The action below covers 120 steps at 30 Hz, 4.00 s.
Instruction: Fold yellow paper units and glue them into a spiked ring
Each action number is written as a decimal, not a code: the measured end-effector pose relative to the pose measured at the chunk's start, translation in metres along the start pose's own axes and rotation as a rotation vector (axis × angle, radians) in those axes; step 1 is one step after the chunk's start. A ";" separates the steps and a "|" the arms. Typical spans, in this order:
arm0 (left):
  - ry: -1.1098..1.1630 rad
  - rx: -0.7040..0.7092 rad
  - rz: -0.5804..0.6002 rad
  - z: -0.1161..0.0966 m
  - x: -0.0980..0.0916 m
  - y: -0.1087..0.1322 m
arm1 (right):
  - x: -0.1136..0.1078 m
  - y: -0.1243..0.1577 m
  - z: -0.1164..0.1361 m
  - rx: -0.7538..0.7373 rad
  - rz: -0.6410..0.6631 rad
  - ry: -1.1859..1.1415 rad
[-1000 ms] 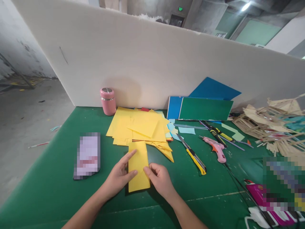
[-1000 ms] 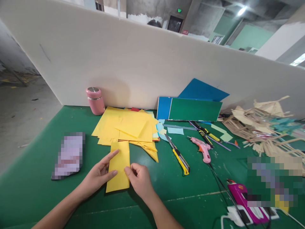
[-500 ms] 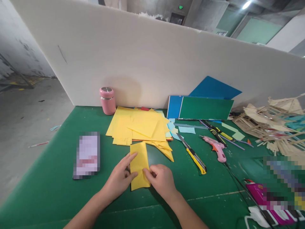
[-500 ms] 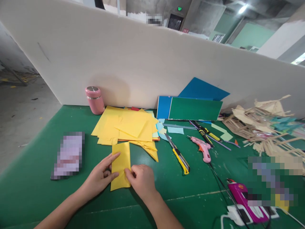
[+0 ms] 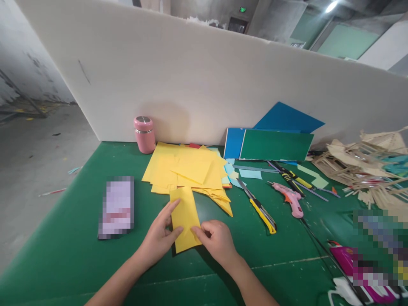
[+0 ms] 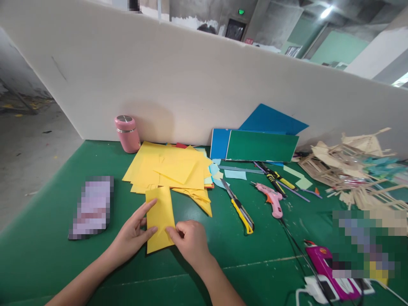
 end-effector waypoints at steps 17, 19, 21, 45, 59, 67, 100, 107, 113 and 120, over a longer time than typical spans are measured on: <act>-0.321 0.014 0.123 0.003 -0.003 0.006 | -0.006 -0.001 0.005 -0.050 -0.029 0.108; -0.382 0.013 0.130 0.002 -0.003 0.007 | -0.005 -0.002 0.006 -0.058 0.007 0.089; -0.445 0.025 0.136 0.000 -0.003 0.008 | -0.002 -0.003 0.007 -0.062 0.053 0.066; -0.521 -0.001 0.163 -0.007 0.002 0.010 | -0.001 -0.053 -0.011 0.208 -0.012 0.359; -0.570 -0.088 0.205 0.000 0.001 0.010 | -0.001 -0.067 -0.015 0.367 0.037 0.350; -0.518 -0.142 0.184 0.003 0.001 0.009 | -0.002 -0.047 -0.012 0.304 0.163 0.244; 0.504 -0.192 0.272 -0.003 0.013 0.006 | 0.005 -0.017 -0.009 -0.061 0.064 -0.532; 0.204 -0.059 0.164 -0.016 0.004 0.002 | 0.003 -0.021 -0.012 0.035 0.063 -0.612; 0.248 -0.072 0.049 -0.007 0.001 -0.003 | 0.004 -0.020 -0.011 0.071 0.039 -0.603; 0.204 -0.110 -0.106 0.005 -0.018 -0.004 | 0.004 -0.017 0.005 -0.007 0.127 -0.487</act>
Point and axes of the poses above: each hand's wrist, its own y-axis away from the middle knuckle, its own x-axis out of the palm, z = x × y, the point moved 8 cm from there along -y, towards the middle knuckle, and after that the axes turned 1 degree about -y, right-handed, at the moved point
